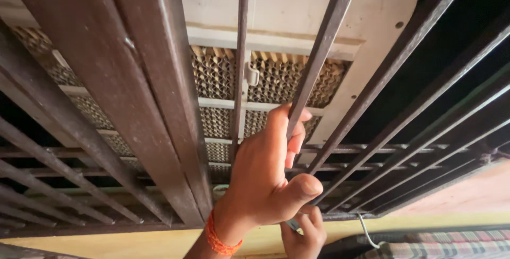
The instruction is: The person cleans the metal bars of a window grill by hand using a blue cloth, wiping along the length of the individual bars.
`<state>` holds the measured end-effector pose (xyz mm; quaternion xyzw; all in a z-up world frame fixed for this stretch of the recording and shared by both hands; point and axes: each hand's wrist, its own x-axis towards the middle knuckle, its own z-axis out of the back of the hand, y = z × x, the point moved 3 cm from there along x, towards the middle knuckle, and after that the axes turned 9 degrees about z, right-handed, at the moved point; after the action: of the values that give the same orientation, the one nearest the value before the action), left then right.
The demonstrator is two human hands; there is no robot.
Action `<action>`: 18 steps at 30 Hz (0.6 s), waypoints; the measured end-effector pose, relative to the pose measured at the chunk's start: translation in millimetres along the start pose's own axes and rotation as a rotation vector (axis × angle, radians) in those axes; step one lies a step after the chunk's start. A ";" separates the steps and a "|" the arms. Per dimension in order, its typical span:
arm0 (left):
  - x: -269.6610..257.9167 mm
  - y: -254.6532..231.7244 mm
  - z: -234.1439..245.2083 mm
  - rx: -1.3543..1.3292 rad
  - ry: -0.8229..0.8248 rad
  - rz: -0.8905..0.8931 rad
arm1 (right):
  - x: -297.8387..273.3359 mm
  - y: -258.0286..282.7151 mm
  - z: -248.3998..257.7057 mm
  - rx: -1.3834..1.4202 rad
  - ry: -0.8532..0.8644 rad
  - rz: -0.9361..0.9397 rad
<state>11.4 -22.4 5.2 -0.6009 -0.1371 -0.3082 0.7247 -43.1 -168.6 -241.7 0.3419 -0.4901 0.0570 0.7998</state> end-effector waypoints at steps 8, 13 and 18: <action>-10.5 -13.4 0.1 -0.022 -0.046 0.045 | -60.5 -26.4 -14.8 0.020 0.125 -0.046; -17.1 -11.3 -6.0 0.008 -0.056 0.007 | -66.8 -24.7 -6.4 0.025 0.187 -0.078; -17.8 -12.6 -8.3 0.040 -0.056 -0.006 | -66.2 -15.2 5.5 0.240 0.159 -0.321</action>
<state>-11.4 -26.4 3.0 -0.5941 -0.1652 -0.2907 0.7315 -74.6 -167.2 -302.1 0.5027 -0.3543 0.0136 0.7884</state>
